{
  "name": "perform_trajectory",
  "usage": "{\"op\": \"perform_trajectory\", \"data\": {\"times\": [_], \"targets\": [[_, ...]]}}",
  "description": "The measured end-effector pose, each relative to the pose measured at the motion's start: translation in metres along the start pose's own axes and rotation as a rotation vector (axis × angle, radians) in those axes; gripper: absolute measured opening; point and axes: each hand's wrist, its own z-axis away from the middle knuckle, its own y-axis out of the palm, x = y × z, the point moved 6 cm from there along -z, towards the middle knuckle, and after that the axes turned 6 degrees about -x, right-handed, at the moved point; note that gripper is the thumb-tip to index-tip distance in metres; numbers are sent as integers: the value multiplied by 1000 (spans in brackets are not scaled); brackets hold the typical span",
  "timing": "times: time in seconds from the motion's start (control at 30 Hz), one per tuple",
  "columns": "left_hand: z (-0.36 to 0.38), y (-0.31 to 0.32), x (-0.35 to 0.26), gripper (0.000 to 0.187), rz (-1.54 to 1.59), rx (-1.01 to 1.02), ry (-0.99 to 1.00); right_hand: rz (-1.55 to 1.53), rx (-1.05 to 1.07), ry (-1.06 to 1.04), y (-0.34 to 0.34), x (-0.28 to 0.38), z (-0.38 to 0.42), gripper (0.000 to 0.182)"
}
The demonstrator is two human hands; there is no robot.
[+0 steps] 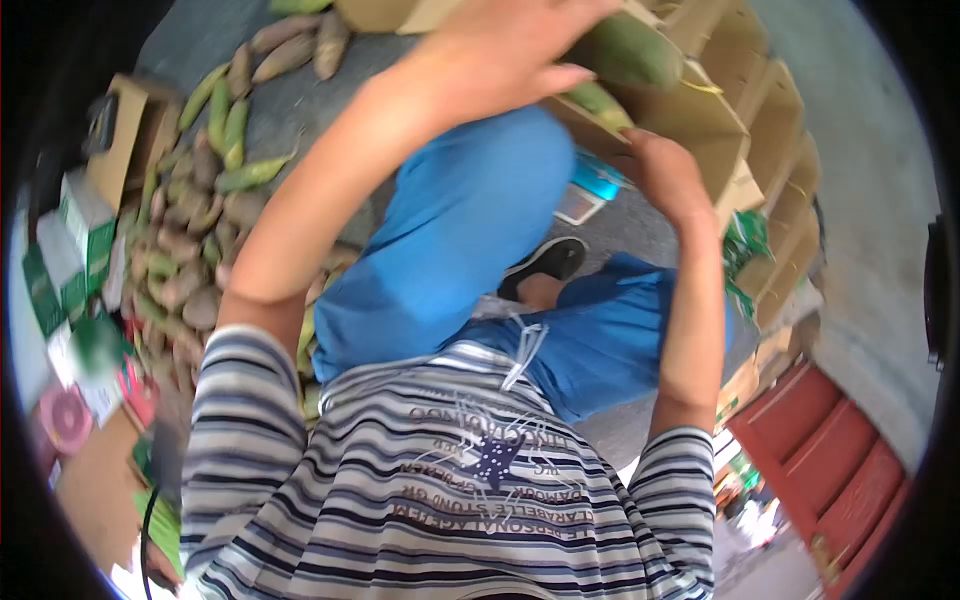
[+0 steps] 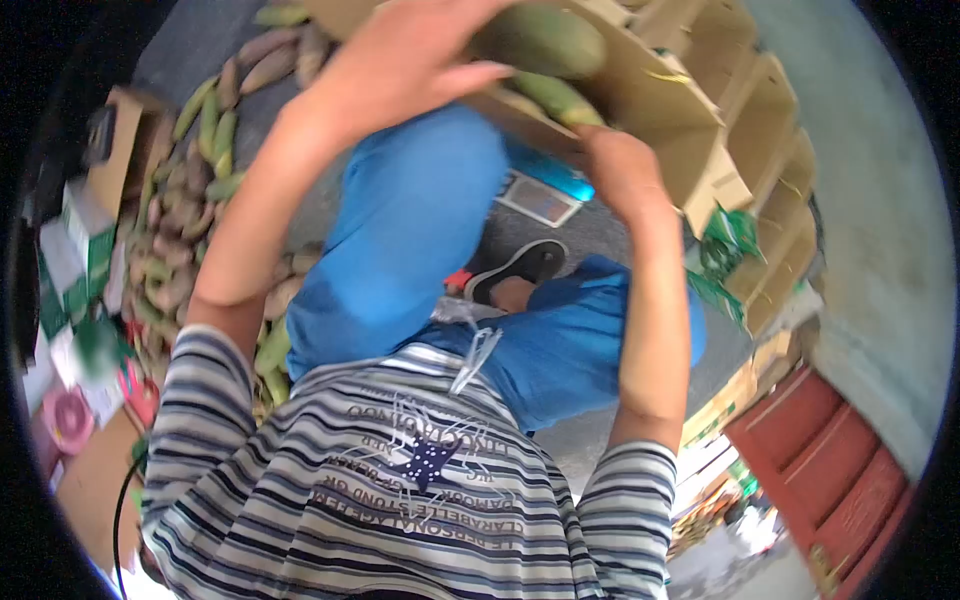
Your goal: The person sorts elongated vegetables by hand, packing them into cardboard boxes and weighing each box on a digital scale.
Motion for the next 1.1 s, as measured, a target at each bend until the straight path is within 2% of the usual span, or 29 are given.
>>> {"op": "perform_trajectory", "data": {"times": [0.03, 0.07, 0.1, 0.13, 0.17, 0.2, 0.23, 0.3, 0.37, 0.43, 0.5, 0.57, 0.67, 0.77, 0.83, 0.87, 0.97, 1.03, 1.1], "targets": [[16, 5, 8, 53, 6, 68, -87, -24, 42, 26, -6, 6, 0, 27], [32, -2, 13, 50, 9, 30, -150, -85, 84, 44, -7, 9, -2, 28], [49, -9, 18, 47, 13, -10, -211, -115, 65, -3, 1, 5, -4, 27], [80, -10, 33, 37, -37, -156, -233, -91, 84, 51, -4, 6, -4, 28], [112, -13, 46, 36, -72, -131, -347, -80, 13, -35, -15, 16, -3, 29], [143, -19, 57, 34, -98, -114, -453, -88, 91, 39, -17, 21, -5, 32], [176, -23, 66, 33, -110, -97, -561, -89, 89, 8, -14, 22, -5, 32], [261, -26, 87, 37, -323, 85, -841, -80, 71, -25, -7, 13, -4, 34], [356, -44, 104, 43, -681, 241, -900, -111, 127, 56, -10, 18, -2, 34], [417, -94, 108, 44, -924, 262, -856, -111, 105, 59, -13, 19, -4, 34], [452, -140, 97, 49, -1099, 359, -1087, -129, 86, 66, -11, 12, -4, 33], [500, -166, 96, 52, -1009, 556, -1407, -134, 98, 70, -8, 10, -4, 34], [547, -172, 76, 55, -945, 839, -1653, -120, 131, 74, -11, 13, -9, 36], [551, -171, 63, 52, -1068, 901, -1603, -117, 155, 120, -15, 19, -8, 35], [598, -171, 64, 48, -1059, 895, -1695, -100, 178, 182, -14, 19, -7, 35], [614, -172, 65, 46, -1058, 888, -1738, -107, 164, 141, -13, 18, -8, 36], [587, -167, 63, 43, -959, 740, -1734, -113, 135, 53, -11, 13, -8, 36], [556, -140, 71, 44, -916, 606, -1326, -94, 133, 35, -12, 13, -8, 36], [518, -103, 87, 43, -811, 728, -1241, -115, 116, 12, -10, 11, -6, 35]]}}
